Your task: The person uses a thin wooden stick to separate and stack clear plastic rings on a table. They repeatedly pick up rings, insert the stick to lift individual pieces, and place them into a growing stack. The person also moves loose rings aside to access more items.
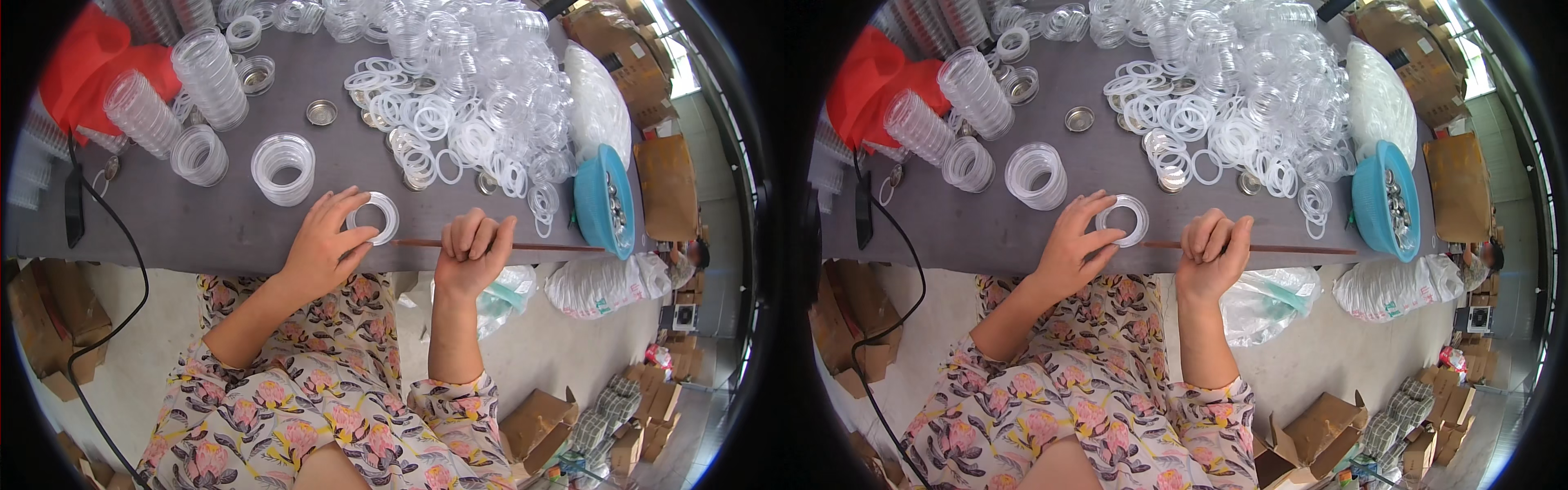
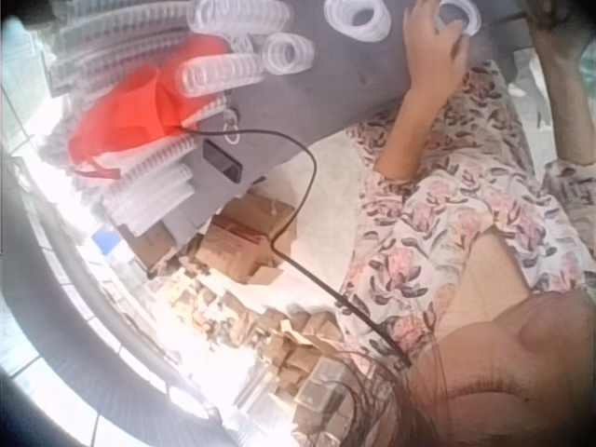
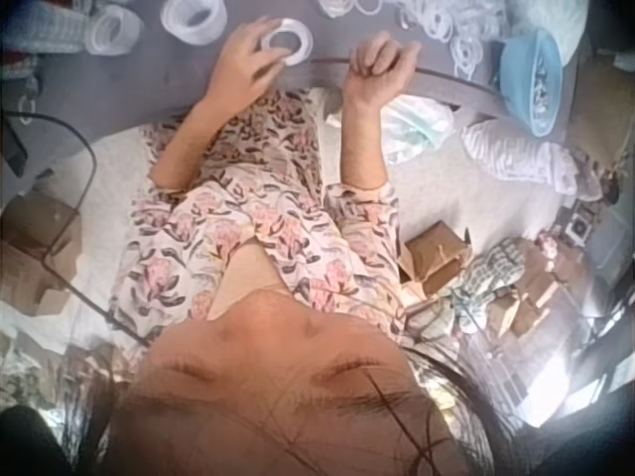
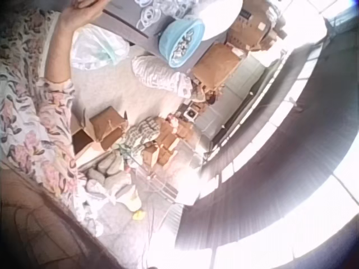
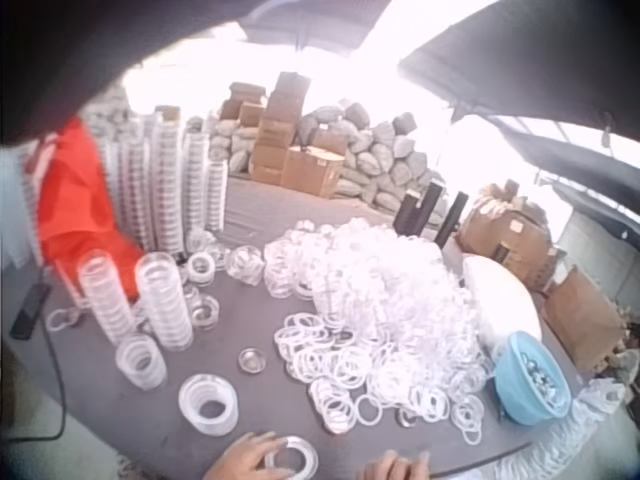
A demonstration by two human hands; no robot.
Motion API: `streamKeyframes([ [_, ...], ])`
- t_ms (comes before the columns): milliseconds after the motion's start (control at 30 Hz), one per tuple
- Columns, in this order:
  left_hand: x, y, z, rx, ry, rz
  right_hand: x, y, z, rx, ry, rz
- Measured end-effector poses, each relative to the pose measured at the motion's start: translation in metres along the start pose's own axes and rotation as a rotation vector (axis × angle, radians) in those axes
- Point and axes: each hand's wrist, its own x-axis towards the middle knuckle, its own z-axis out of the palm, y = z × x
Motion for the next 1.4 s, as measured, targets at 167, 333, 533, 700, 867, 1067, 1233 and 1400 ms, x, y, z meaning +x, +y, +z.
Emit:
streamKeyframes([
  [167,0.003,0.002,0.001,0.149,-0.061,-0.022,0.000,0.001,-0.005,0.040,0.022,0.005],
  [333,0.002,0.000,0.001,0.095,-0.089,-0.024,0.000,-0.001,-0.004,0.048,0.002,-0.011],
  [533,-0.002,-0.006,0.004,-0.124,-0.060,-0.090,0.001,0.004,0.005,0.063,-0.030,-0.012],
  [700,0.002,-0.001,0.000,-0.141,-0.058,-0.108,0.002,0.004,0.004,0.078,-0.022,-0.009],
  [867,0.002,-0.003,0.007,0.009,-0.068,-0.084,0.003,0.003,-0.001,0.083,-0.010,-0.021],
  [1067,-0.002,0.004,0.015,-0.254,0.160,-0.168,0.001,0.009,0.007,0.094,-0.001,0.082],
  [1233,-0.002,-0.003,0.024,-0.165,0.064,-0.142,-0.003,0.026,0.015,0.010,-0.010,0.162],
  [1400,-0.005,-0.002,0.025,-0.162,0.132,-0.131,0.006,0.020,0.026,0.037,-0.013,0.129],
])
